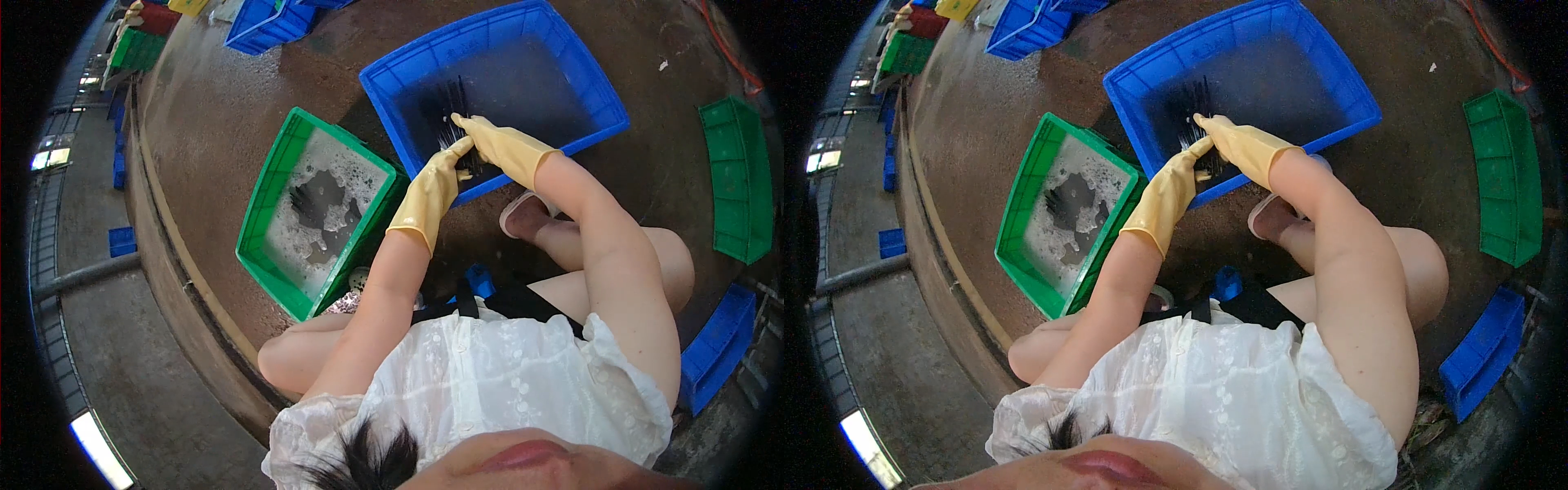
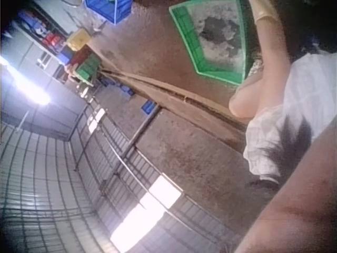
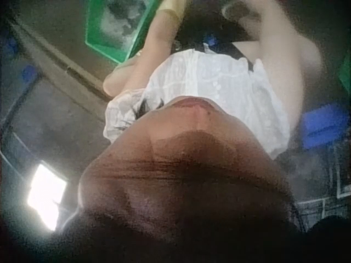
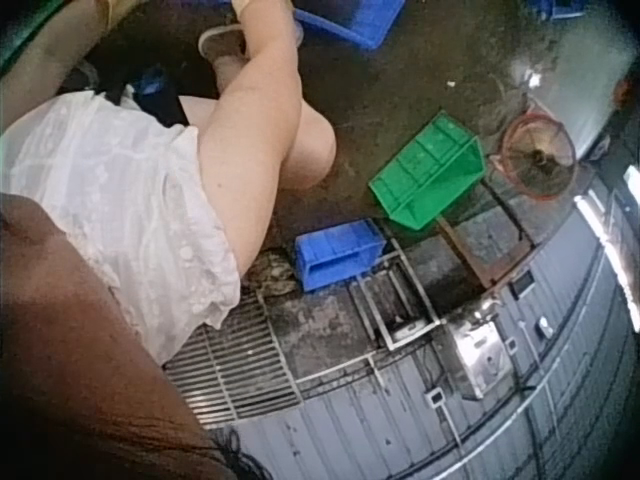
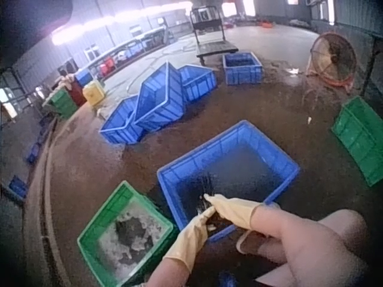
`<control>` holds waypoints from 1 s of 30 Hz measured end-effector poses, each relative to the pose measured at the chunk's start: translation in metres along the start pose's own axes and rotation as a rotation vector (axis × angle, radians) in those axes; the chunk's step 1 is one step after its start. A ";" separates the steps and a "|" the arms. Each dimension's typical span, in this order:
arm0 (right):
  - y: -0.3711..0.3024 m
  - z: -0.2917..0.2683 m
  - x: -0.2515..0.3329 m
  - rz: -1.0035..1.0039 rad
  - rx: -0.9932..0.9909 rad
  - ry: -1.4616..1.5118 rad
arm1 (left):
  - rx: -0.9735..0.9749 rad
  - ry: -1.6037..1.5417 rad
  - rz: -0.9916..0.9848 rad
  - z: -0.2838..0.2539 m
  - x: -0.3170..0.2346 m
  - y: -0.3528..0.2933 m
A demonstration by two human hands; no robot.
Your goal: The recorder is washing long black rod-like tools in a bin of soapy water and rinsing them in a separate bin.
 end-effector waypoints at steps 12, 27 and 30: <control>0.100 -0.047 -0.035 -0.134 -0.157 0.024 | -0.139 -0.119 -0.318 0.006 0.028 0.016; 0.082 -0.016 -0.027 -0.002 -0.002 -0.040 | -0.189 -0.364 -0.290 -0.023 0.047 0.036; 0.110 -0.039 -0.039 0.119 -0.257 -0.349 | -0.392 -0.307 -0.381 -0.030 0.050 0.027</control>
Point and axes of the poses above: each hand's wrist, its own y-axis towards the middle knuckle, its own z-axis out of the palm, x = y × z, the point moved 9 cm from there along y, towards the middle knuckle, and after that the axes turned 4 degrees about x, right-handed, at the moved point
